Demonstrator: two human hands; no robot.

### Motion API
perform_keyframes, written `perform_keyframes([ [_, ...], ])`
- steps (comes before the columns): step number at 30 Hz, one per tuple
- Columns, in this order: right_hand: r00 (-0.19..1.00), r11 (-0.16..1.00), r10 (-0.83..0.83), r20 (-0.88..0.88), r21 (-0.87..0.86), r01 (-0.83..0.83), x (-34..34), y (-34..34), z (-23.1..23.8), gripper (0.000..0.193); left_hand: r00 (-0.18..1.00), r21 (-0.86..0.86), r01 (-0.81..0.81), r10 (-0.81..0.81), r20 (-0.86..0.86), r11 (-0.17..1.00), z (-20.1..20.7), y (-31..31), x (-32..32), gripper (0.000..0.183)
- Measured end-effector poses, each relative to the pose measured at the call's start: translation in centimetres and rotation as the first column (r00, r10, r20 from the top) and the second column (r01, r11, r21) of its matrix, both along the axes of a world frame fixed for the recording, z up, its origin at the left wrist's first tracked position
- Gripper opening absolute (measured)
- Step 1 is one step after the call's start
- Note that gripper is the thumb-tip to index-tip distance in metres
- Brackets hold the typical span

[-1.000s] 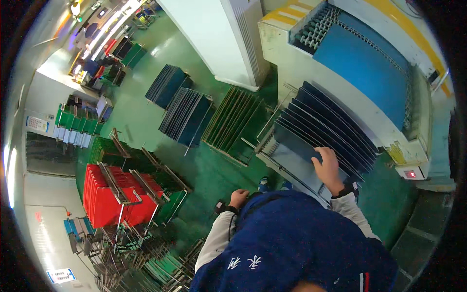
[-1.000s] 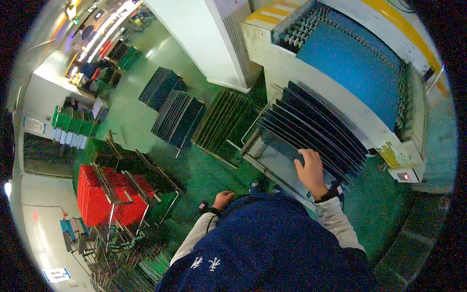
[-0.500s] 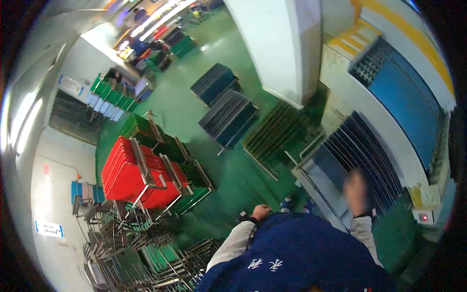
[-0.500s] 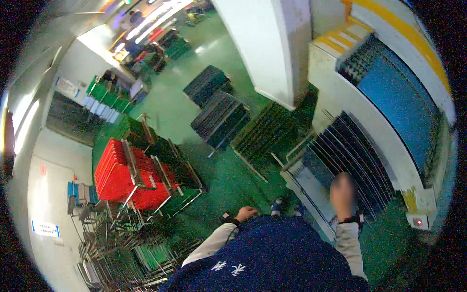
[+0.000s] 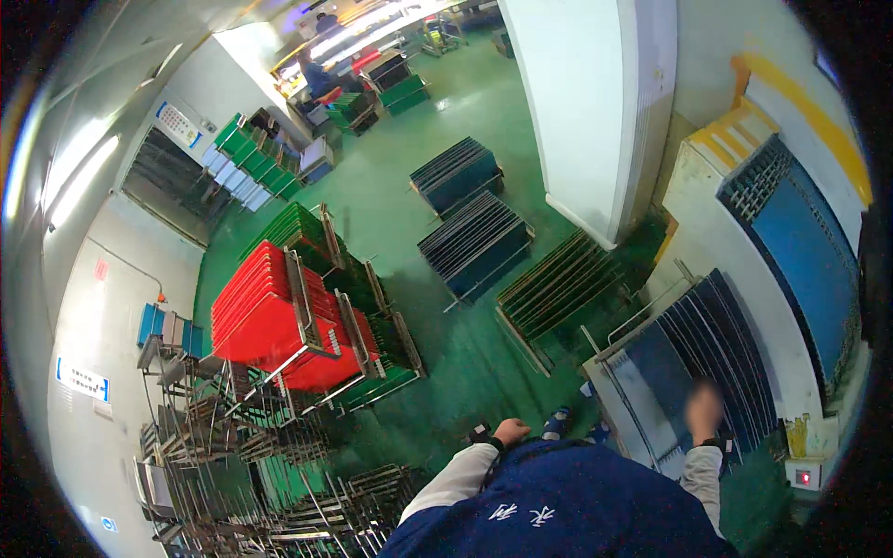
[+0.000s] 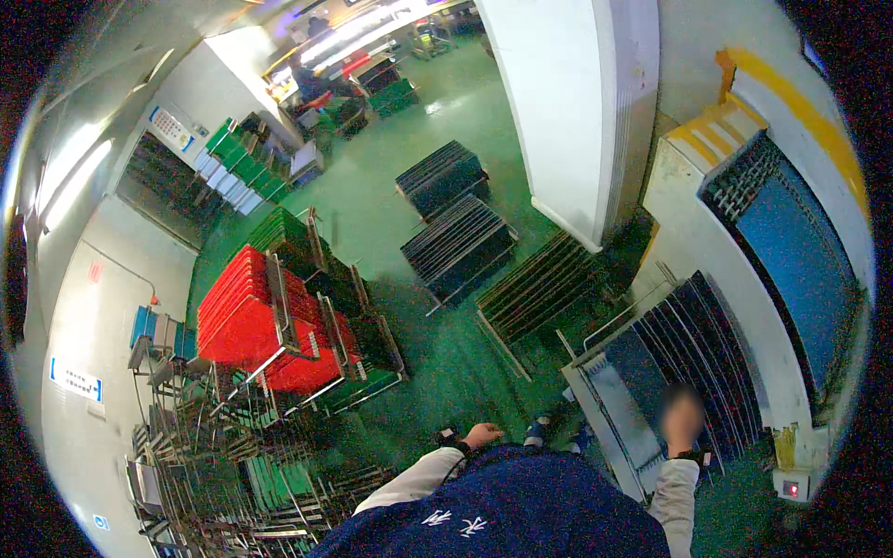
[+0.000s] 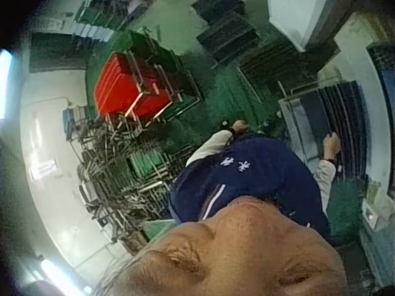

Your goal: Sorting and loading flat industrial sheets into a vertical storage rack within a fabrication facility.

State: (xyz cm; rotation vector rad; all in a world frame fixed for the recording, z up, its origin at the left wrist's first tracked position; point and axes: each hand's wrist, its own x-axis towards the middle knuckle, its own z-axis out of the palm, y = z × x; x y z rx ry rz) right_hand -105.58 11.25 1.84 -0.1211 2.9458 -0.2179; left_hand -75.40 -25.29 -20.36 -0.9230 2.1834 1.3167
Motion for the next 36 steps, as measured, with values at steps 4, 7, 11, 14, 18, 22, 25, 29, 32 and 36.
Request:
perform_keyframes([
  [4,0.999,0.999,0.009,-0.044,0.034,-0.008,0.2,0.0,-0.8,0.020,0.998,0.033,0.035,-0.033,-0.047,0.999,-1.0,-0.8,0.4,0.045],
  [7,0.998,0.999,-0.032,-0.057,0.002,0.032,0.6,-0.4,-0.6,0.027,0.997,0.014,0.065,-0.066,0.047,0.998,0.2,-1.0,-0.3,0.042],
  [11,0.997,1.000,-0.013,-0.070,0.001,0.013,1.1,0.4,-1.6,0.035,0.993,-0.037,0.106,-0.108,-0.057,0.994,1.1,-1.6,-1.8,0.048],
  [14,0.999,1.000,0.026,-0.040,0.002,-0.026,1.1,-0.2,-0.3,0.036,0.977,-0.113,0.154,-0.168,-0.129,0.982,0.1,-2.3,-2.9,0.048],
  [18,0.997,1.000,-0.007,-0.081,-0.026,0.005,0.6,1.9,2.1,0.035,0.961,-0.113,0.219,-0.235,-0.145,0.969,1.1,-2.6,-4.5,0.043],
  [22,0.975,1.000,-0.009,-0.221,-0.009,0.007,0.4,4.4,7.3,0.037,0.987,0.085,0.152,-0.147,-0.059,0.985,-0.1,-2.6,-4.8,0.043],
  [25,0.950,0.994,0.009,-0.313,-0.104,-0.043,0.3,3.9,12.3,0.036,0.975,0.012,0.187,-0.184,-0.122,0.982,-8.7,-3.9,-1.8,0.044],
  [29,0.950,0.953,-0.161,-0.269,-0.294,0.078,1.2,11.0,15.0,0.032,0.957,-0.001,0.266,-0.264,-0.119,0.964,-1.7,-1.3,-5.0,0.047],
  [32,0.900,0.803,-0.380,-0.216,-0.559,0.205,0.7,17.7,12.8,0.030,0.897,-0.079,0.405,-0.413,-0.158,0.911,0.4,-1.1,-5.5,0.047],
  [36,0.826,0.361,-0.564,0.017,-0.894,0.265,4.3,15.9,11.9,0.032,0.956,0.047,0.290,-0.288,-0.047,0.956,3.7,0.4,-5.5,0.044],
])
